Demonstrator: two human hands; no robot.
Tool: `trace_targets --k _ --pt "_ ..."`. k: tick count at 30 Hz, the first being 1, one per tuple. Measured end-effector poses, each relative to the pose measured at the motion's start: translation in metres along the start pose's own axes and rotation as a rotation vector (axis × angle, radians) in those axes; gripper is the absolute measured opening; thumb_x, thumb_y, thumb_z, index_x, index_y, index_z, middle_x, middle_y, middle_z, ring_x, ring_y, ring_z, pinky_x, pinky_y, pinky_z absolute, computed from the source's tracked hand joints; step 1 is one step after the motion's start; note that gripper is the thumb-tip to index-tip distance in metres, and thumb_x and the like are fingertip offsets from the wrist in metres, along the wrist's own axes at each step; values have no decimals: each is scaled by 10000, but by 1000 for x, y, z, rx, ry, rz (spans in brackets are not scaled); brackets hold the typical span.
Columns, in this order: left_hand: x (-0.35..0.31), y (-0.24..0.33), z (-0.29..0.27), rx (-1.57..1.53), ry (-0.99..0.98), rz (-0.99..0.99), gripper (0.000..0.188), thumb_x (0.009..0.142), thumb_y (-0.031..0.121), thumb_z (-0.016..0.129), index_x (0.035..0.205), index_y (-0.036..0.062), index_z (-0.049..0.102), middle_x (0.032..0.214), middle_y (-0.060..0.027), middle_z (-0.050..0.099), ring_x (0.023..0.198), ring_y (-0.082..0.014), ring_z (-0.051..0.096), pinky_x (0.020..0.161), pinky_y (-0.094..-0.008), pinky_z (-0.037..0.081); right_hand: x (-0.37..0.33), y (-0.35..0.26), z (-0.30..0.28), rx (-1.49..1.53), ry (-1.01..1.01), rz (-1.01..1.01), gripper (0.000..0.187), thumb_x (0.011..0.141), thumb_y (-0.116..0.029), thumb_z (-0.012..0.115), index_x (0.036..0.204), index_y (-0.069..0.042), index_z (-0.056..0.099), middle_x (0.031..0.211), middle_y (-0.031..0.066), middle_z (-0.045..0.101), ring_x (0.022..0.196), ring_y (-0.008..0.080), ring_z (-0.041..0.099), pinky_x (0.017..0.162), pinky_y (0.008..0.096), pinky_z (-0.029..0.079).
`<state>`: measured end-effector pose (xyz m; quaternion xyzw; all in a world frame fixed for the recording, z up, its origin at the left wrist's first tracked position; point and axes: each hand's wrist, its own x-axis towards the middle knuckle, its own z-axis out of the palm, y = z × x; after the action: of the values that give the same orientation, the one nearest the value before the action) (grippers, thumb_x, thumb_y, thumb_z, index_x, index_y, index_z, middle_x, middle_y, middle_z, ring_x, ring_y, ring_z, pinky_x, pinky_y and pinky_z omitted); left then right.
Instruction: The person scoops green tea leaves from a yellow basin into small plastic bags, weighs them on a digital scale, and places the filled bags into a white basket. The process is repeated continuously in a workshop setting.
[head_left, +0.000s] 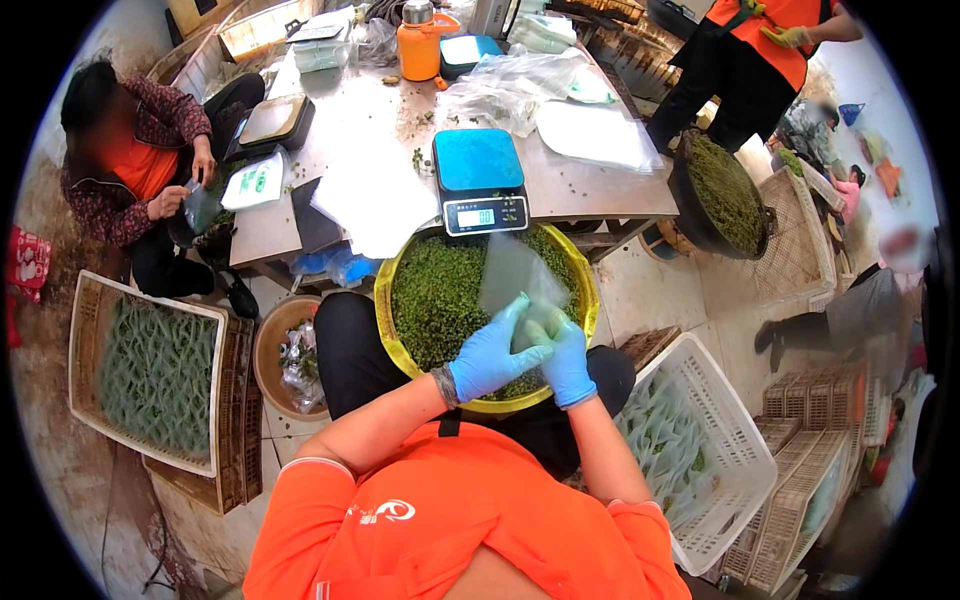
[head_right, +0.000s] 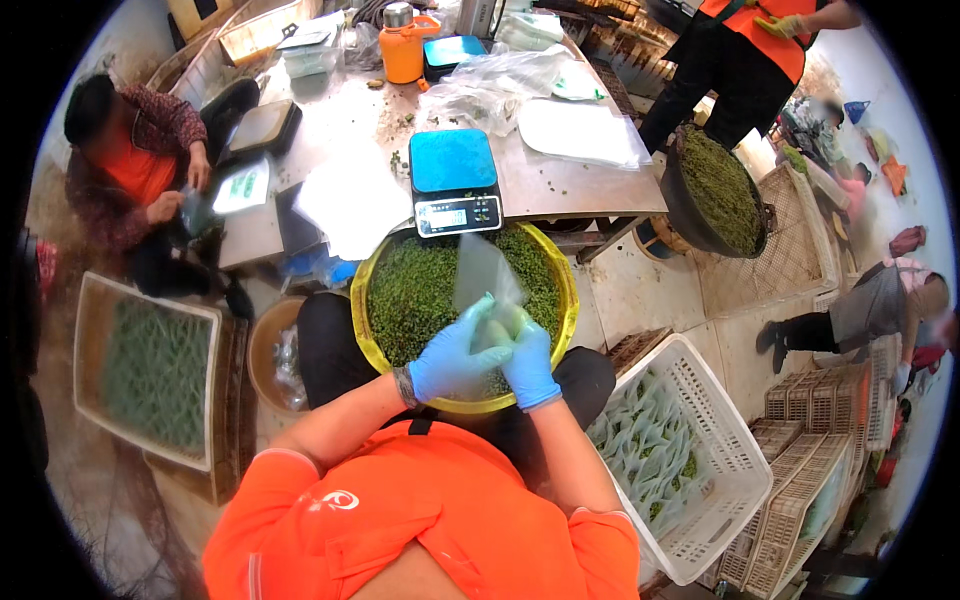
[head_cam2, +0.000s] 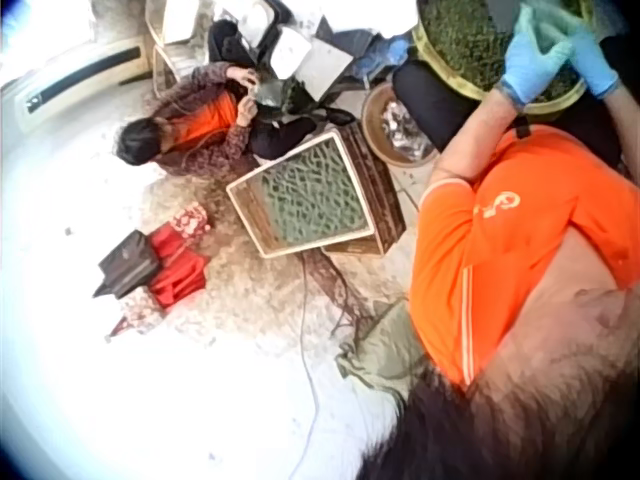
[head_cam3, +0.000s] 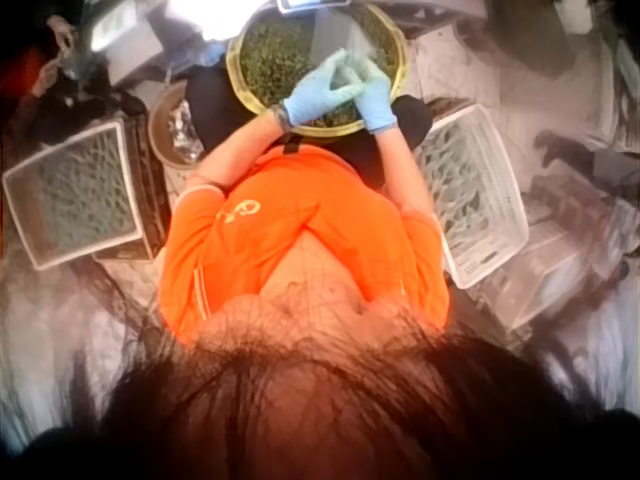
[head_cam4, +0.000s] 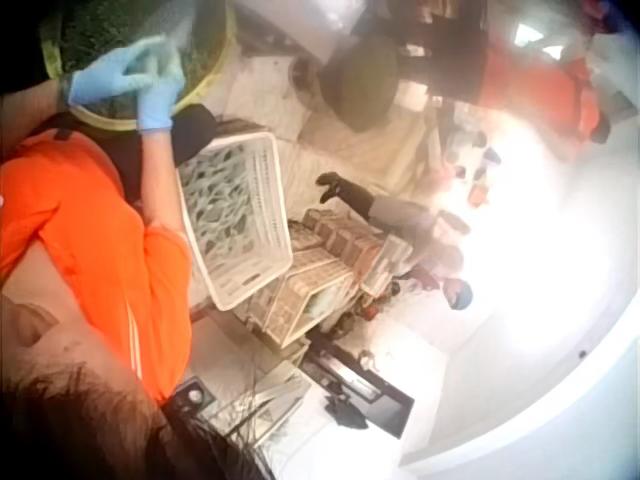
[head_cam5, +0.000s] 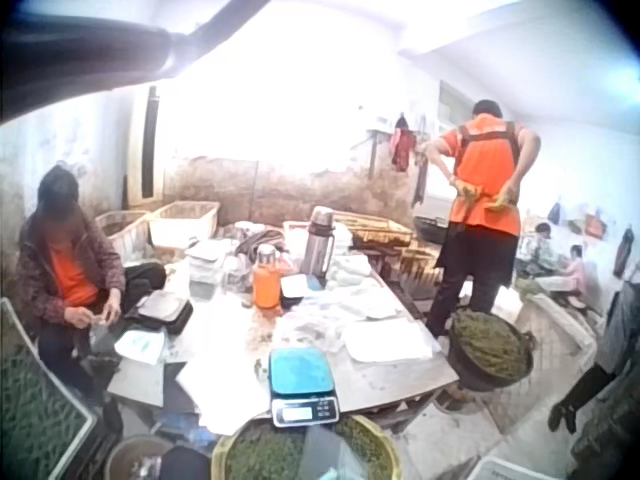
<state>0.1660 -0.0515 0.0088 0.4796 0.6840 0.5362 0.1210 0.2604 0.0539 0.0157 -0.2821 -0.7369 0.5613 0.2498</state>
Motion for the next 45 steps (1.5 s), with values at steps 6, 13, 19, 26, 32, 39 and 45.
trace_targets --k 6,13,19,26,32,39,45 --pt "-1 -11 -10 159 -415 -197 711 884 250 591 1444 -59 280 984 -264 647 833 -367 673 725 -427 534 -1 4 -18 -100 -71 144 183 880 -140 638 1003 -7 664 823 105 689 712 185 649 667 311 517" --pt "-1 -11 -38 357 -208 -174 728 812 117 582 1489 139 314 706 -222 629 619 -393 631 593 -468 510 7 -23 -11 -736 -91 23 219 851 -237 609 770 -34 609 737 224 610 694 427 608 642 487 486" --pt "13 9 -107 282 -95 -54 792 764 -18 580 1478 251 369 699 -192 618 608 -353 640 574 -417 522 42 -32 -14 -395 -516 53 285 844 -194 631 1071 -21 625 1041 215 644 956 342 634 809 407 507" --pt "38 33 -185 191 22 -401 386 955 50 493 1336 10 540 985 -19 689 823 -70 594 742 -221 498 115 22 78 -687 -518 -206 684 841 -450 637 1412 -122 449 1387 165 511 1277 342 473 1074 431 368" --pt "27 10 -169 30 174 -262 369 932 84 542 1296 36 580 885 -177 685 722 -76 573 693 -254 495 148 56 128 -886 -539 -157 579 827 -472 594 1306 -150 552 1225 176 593 1154 361 543 983 441 431" --pt "25 11 -144 -180 18 -488 382 921 84 526 1297 43 581 976 -164 711 854 -94 649 770 -253 514 85 91 3 -877 -474 -104 468 771 -241 661 1204 -74 609 1282 207 545 1164 370 536 996 416 441" --pt "20 2 -105 -279 -110 -492 346 962 145 530 1288 44 584 958 -149 712 839 -104 655 756 -268 522 99 58 -24 -728 -418 -134 750 746 -272 711 1431 -151 432 1429 210 437 1259 370 487 1033 407 429"
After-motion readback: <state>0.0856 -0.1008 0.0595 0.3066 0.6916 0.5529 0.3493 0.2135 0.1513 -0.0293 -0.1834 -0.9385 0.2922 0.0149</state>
